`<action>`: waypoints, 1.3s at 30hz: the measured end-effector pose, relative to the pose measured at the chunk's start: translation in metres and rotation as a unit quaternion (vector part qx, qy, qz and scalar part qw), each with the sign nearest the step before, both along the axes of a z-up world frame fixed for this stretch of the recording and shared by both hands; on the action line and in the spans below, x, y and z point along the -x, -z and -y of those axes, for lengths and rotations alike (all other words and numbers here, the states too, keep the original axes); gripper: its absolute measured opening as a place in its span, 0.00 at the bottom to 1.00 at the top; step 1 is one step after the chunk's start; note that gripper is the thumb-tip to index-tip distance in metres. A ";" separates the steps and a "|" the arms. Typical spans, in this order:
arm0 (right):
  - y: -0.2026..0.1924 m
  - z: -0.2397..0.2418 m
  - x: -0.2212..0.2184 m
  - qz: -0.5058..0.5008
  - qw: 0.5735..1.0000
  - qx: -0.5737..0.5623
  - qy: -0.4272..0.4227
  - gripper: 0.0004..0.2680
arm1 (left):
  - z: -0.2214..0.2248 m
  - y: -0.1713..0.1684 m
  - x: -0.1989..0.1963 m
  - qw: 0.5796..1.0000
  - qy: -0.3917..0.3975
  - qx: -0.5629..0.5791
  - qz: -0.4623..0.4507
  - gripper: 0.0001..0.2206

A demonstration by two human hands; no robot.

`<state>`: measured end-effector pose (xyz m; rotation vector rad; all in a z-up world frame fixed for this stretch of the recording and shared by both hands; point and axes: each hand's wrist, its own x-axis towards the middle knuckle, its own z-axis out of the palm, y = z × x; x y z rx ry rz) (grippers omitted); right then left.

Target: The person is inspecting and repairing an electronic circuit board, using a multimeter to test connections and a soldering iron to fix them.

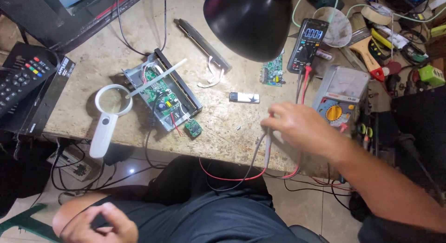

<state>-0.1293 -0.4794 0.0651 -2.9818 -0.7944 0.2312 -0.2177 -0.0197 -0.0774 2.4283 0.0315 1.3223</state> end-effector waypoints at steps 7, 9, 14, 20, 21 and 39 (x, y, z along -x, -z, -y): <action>0.021 0.000 0.037 0.035 0.963 0.202 0.173 0.16 | 0.098 -0.053 -0.003 0.897 0.420 0.106 -0.087 0.11; 0.035 0.016 0.044 0.117 0.956 0.227 0.144 0.19 | 0.119 -0.066 -0.012 0.859 0.487 0.098 -0.124 0.13; 0.041 0.026 0.044 0.157 0.968 0.194 0.010 0.27 | 0.164 -0.069 -0.038 0.791 0.591 0.044 -0.151 0.10; 0.054 0.025 0.045 0.316 0.941 0.108 -0.056 0.13 | 0.222 -0.042 -0.054 0.851 0.516 0.069 -0.066 0.10; 0.054 0.023 0.047 0.316 0.941 0.110 -0.052 0.13 | 0.222 -0.043 -0.057 0.849 0.520 0.068 -0.066 0.10; 0.058 -0.049 0.052 0.345 0.881 -0.221 -0.236 0.06 | 0.196 -0.055 -0.051 0.812 0.565 0.091 0.113 0.12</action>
